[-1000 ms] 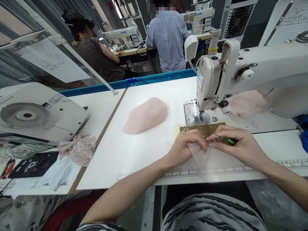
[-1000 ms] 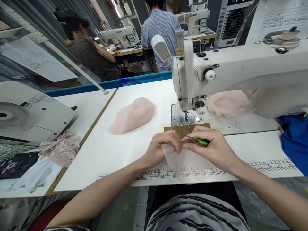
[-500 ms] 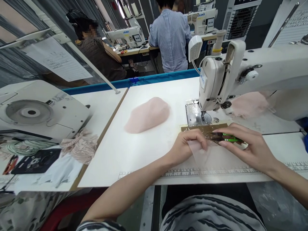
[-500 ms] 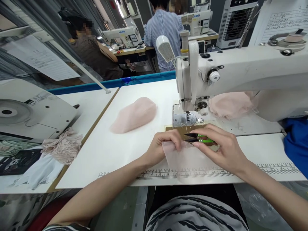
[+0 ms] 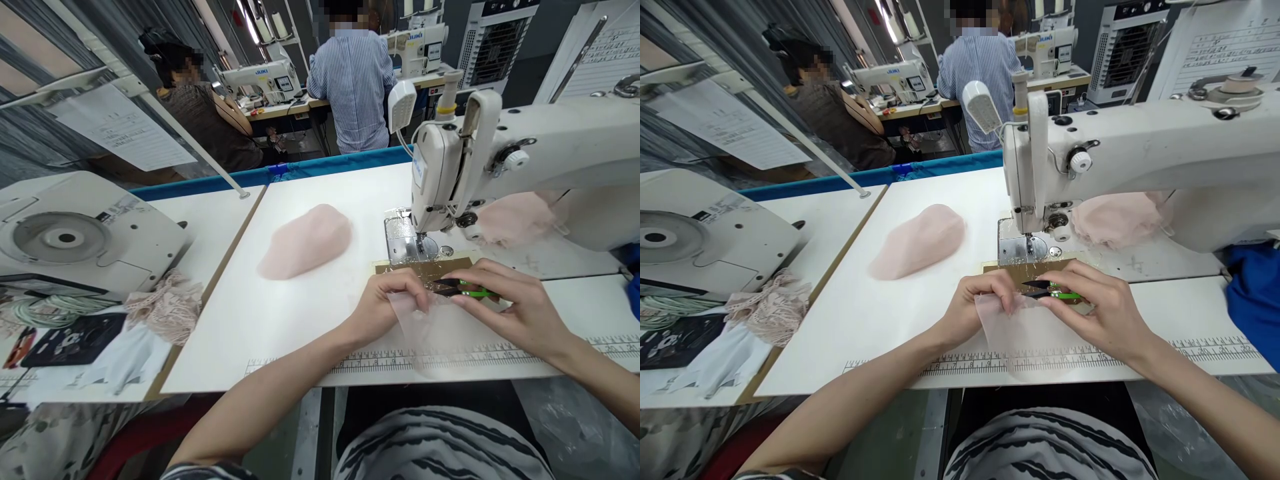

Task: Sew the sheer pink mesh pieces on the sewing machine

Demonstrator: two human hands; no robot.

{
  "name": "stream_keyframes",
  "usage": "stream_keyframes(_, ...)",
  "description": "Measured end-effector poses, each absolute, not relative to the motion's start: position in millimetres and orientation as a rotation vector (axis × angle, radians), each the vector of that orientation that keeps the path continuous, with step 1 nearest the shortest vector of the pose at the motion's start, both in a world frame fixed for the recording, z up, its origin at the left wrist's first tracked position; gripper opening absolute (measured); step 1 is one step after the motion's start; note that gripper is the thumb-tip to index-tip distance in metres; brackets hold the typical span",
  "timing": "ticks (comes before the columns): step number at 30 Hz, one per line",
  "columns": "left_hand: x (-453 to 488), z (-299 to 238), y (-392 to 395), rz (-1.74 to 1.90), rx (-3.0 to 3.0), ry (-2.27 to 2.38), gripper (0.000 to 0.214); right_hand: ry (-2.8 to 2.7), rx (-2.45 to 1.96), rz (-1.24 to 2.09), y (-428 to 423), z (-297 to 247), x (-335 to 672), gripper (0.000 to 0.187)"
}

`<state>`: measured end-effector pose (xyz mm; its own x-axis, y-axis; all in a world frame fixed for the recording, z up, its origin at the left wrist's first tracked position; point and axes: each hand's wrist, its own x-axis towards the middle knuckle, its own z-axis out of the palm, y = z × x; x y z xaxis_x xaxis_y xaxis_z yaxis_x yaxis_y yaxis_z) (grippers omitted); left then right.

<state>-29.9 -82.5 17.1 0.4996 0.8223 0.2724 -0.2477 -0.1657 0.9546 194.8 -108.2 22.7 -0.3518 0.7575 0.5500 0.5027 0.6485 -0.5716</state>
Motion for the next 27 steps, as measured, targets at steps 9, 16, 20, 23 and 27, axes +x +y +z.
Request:
stream_keyframes(9,-29,18,-82,1.032,1.493,0.579,0.02,-1.965,-1.059,0.463,-110,25,192,0.022)
stream_keyframes(16,-29,18,-83,1.036,1.499,0.556,0.02,-1.866,-1.199,0.604,-112,25,195,0.024)
stream_keyframes(20,-29,18,-83,1.053,1.471,0.548,0.02,-1.946,-1.111,0.566,-112,25,200,0.026)
stream_keyframes(23,-29,17,-82,1.054,1.467,0.568,0.019,-1.987,-1.077,0.558,-113,23,201,0.027)
stream_keyframes(27,-30,17,-82,1.05,1.493,0.541,0.018,-2.006,-1.069,0.566,-114,22,198,0.028)
